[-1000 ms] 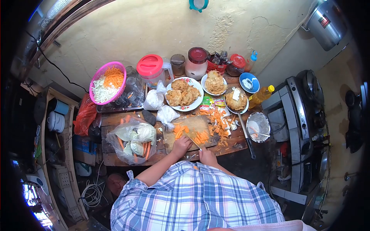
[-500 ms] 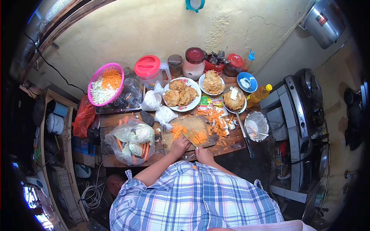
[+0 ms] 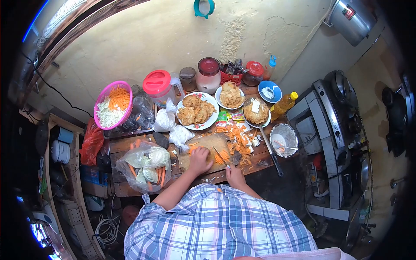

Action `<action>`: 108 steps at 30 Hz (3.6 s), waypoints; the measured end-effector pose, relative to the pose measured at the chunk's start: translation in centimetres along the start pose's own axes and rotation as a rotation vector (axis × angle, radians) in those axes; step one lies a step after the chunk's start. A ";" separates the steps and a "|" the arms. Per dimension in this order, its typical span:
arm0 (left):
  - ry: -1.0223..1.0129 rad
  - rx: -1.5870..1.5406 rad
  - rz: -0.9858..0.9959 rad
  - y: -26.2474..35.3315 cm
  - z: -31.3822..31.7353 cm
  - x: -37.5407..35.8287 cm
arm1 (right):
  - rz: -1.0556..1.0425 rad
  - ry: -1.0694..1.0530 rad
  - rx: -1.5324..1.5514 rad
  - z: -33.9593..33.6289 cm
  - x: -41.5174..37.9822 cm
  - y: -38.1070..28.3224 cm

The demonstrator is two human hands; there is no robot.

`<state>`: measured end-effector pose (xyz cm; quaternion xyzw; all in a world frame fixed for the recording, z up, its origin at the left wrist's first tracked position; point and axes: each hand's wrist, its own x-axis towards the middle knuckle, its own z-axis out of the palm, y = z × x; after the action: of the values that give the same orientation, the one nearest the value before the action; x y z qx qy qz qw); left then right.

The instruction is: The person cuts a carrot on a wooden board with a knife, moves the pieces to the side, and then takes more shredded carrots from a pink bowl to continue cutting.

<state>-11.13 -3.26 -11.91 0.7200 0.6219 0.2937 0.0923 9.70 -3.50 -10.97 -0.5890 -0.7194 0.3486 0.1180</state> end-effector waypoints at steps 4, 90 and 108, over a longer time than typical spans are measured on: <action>0.085 0.133 -0.065 -2.0 -0.1 1.1 | -0.005 -0.059 0.038 -1.3 -0.6 -0.1; 0.063 -0.209 -0.026 -0.8 1.7 -4.3 | -0.078 -0.221 -0.297 3.0 0.5 -2.5; 0.067 -0.165 -0.017 -0.9 1.8 -4.5 | -0.041 -0.238 -0.238 2.1 -0.9 -2.2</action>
<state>-11.19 -6.88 -15.17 0.6944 0.6046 0.3670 0.1327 7.06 -5.21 -10.91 -0.5387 -0.7763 0.3260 -0.0317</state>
